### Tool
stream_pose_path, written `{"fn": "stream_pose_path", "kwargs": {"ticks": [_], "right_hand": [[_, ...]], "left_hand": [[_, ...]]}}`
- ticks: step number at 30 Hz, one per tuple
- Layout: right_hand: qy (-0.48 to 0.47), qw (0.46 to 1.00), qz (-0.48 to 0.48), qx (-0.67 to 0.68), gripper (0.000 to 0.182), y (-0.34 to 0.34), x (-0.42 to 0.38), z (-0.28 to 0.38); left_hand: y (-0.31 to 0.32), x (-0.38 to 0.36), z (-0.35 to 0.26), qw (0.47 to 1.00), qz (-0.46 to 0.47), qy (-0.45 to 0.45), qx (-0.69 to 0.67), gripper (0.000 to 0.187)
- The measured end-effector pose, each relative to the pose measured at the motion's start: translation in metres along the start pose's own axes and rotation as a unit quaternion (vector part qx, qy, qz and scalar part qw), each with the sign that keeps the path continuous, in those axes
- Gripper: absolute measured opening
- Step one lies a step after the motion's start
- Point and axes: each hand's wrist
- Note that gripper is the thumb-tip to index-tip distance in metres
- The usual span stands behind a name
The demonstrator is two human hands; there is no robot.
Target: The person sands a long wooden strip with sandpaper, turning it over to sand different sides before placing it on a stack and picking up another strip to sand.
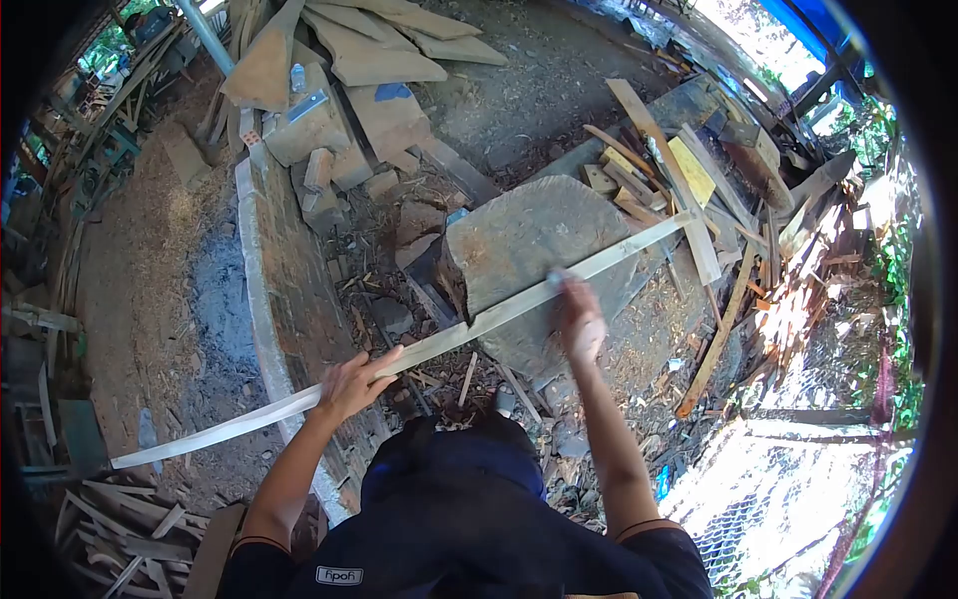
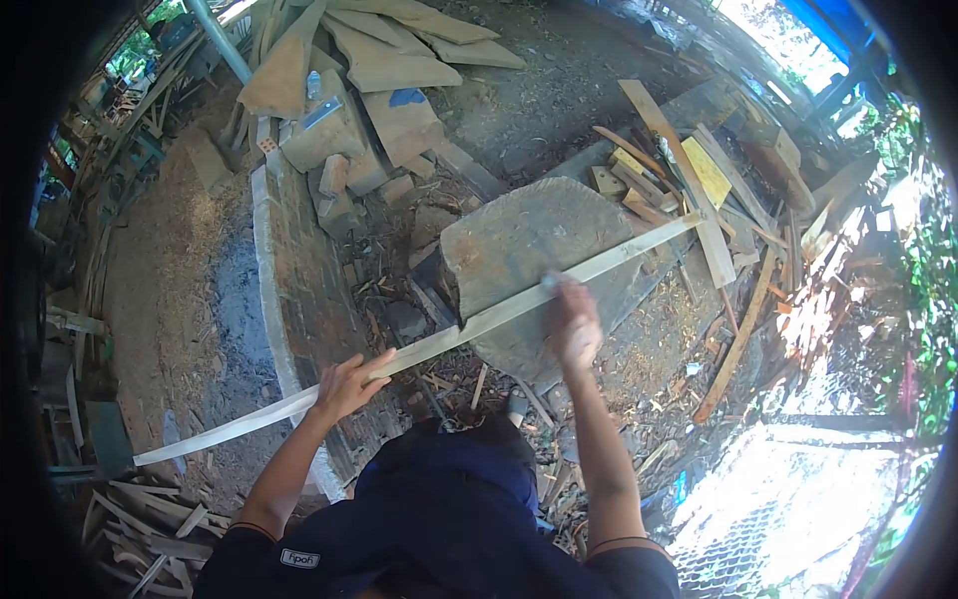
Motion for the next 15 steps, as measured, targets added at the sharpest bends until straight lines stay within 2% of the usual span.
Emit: {"fn": "stream_pose_path", "kwargs": {"ticks": [1, 2, 3, 5, 6, 8, 9, 11, 13, 14, 15], "right_hand": [[-0.001, 0.997, 0.078, 0.030, 0.031, -0.002, -0.004, 0.033], [-0.022, 0.996, 0.082, 0.027, 0.031, 0.024, -0.028, 0.021], [-0.063, 0.995, 0.071, 0.009, 0.033, 0.022, -0.041, 0.048], [-0.111, 0.987, 0.113, 0.024, 0.035, 0.016, -0.040, 0.054], [-0.105, 0.988, 0.112, 0.019, 0.035, 0.011, -0.033, 0.049], [0.013, 0.994, 0.108, -0.004, 0.035, 0.000, -0.010, 0.028], [0.005, 0.997, 0.071, -0.010, 0.035, 0.010, 0.000, -0.002], [0.060, 0.995, 0.038, -0.075, 0.033, 0.014, 0.009, -0.020], [0.034, 0.994, 0.038, -0.097, 0.034, 0.031, -0.001, -0.016], [0.006, 0.992, 0.044, -0.116, 0.035, 0.040, -0.009, -0.008], [0.004, 0.990, 0.095, -0.100, 0.040, 0.038, -0.016, 0.018]], "left_hand": [[0.002, 0.004, 0.000, 1.000, -0.023, 0.010, -0.004, 0.060], [0.004, 0.006, 0.000, 0.999, -0.045, 0.020, -0.009, 0.060], [0.004, 0.005, -0.001, 0.999, -0.042, 0.025, -0.013, 0.060], [-0.001, -0.002, 0.005, 0.998, -0.046, 0.021, -0.027, 0.060], [0.001, -0.011, 0.013, 0.998, -0.057, 0.029, -0.014, 0.061], [0.000, -0.037, 0.037, 0.998, -0.052, 0.038, -0.015, 0.061], [-0.001, -0.049, 0.048, 0.998, -0.054, 0.040, -0.013, 0.061], [-0.012, -0.071, 0.063, 0.999, -0.037, 0.036, 0.002, 0.062], [-0.012, -0.067, 0.063, 0.999, -0.024, 0.032, 0.017, 0.062], [-0.005, -0.056, 0.056, 0.997, -0.057, 0.049, 0.006, 0.063], [0.002, -0.046, 0.049, 0.994, -0.089, 0.063, -0.004, 0.064]]}}
Point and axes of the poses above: each hand's wrist, its own x-axis towards the middle knuckle, its own y-axis out of the palm, z = x × y, and after that the axes turned 8 degrees about y, right-handed
